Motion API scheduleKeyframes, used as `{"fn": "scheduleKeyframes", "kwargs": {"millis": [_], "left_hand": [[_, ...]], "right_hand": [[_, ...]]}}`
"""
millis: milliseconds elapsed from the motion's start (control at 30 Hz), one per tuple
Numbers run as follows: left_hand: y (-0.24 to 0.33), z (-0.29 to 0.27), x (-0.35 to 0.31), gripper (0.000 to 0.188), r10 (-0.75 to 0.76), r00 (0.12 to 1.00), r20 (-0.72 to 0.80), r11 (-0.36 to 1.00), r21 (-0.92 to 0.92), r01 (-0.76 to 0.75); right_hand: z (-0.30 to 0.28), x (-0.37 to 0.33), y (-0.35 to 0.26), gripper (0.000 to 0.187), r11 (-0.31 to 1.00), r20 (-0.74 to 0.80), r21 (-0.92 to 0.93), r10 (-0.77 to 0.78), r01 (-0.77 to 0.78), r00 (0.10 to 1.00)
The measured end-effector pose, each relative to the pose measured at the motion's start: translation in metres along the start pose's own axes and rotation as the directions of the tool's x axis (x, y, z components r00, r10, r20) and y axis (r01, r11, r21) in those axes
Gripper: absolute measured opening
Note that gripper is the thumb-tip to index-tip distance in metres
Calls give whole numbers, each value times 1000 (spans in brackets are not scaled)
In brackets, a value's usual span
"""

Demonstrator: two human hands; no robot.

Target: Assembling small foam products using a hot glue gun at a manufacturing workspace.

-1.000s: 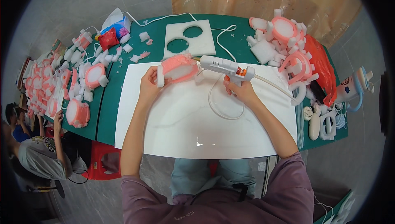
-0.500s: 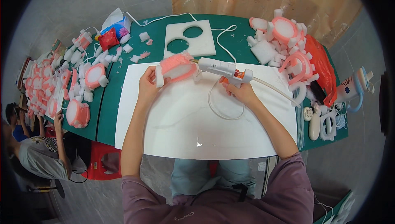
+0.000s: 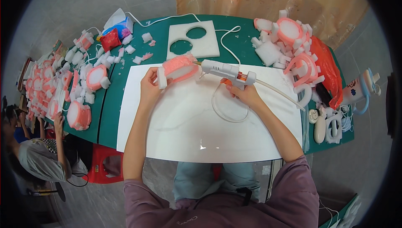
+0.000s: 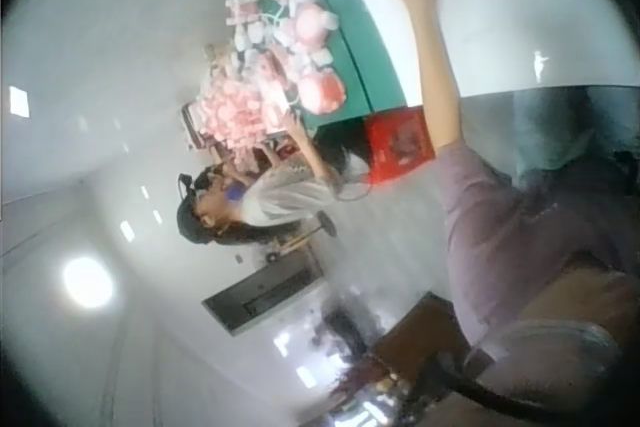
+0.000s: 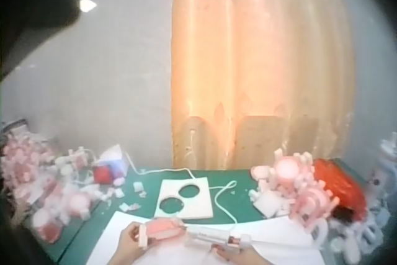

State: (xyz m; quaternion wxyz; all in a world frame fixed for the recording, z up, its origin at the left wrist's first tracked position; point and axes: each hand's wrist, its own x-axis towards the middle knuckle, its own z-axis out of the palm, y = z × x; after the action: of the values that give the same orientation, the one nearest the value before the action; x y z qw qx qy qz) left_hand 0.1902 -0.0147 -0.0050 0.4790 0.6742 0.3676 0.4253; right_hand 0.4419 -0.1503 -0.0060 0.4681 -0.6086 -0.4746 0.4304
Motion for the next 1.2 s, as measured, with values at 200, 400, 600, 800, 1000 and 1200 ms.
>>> {"fn": "scheduleKeyframes", "kwargs": {"millis": [200, 400, 600, 800, 1000, 1200], "left_hand": [[0, 1, 0, 35, 9, 1000, -15, 1000, -16, -9], [-6, -1, 2, 34, 48, 996, -73, 998, -39, -51], [-17, -7, 6, 32, 23, 983, -185, 990, -134, -49], [-3, -4, 5, 25, -135, 952, -274, 939, -342, 35], [-13, -13, 10, 24, -166, 931, -324, 820, -569, -52], [-7, -12, 7, 20, -198, 960, -197, 833, -550, 59]], "right_hand": [[-1, 0, -1, 28, 1000, 7, 5, -21, 21, 1000], [-1, 1, 2, 30, 999, 30, 35, -23, 22, 999], [-1, 1, 6, 35, 999, 39, -43, -19, 21, 999], [-3, 12, 30, 39, 976, -183, 117, -159, 182, 970], [-6, 23, 33, 34, 972, -365, 101, -162, 213, 917], [-15, 22, 28, 26, 983, -384, -92, -181, 158, 905]]}}
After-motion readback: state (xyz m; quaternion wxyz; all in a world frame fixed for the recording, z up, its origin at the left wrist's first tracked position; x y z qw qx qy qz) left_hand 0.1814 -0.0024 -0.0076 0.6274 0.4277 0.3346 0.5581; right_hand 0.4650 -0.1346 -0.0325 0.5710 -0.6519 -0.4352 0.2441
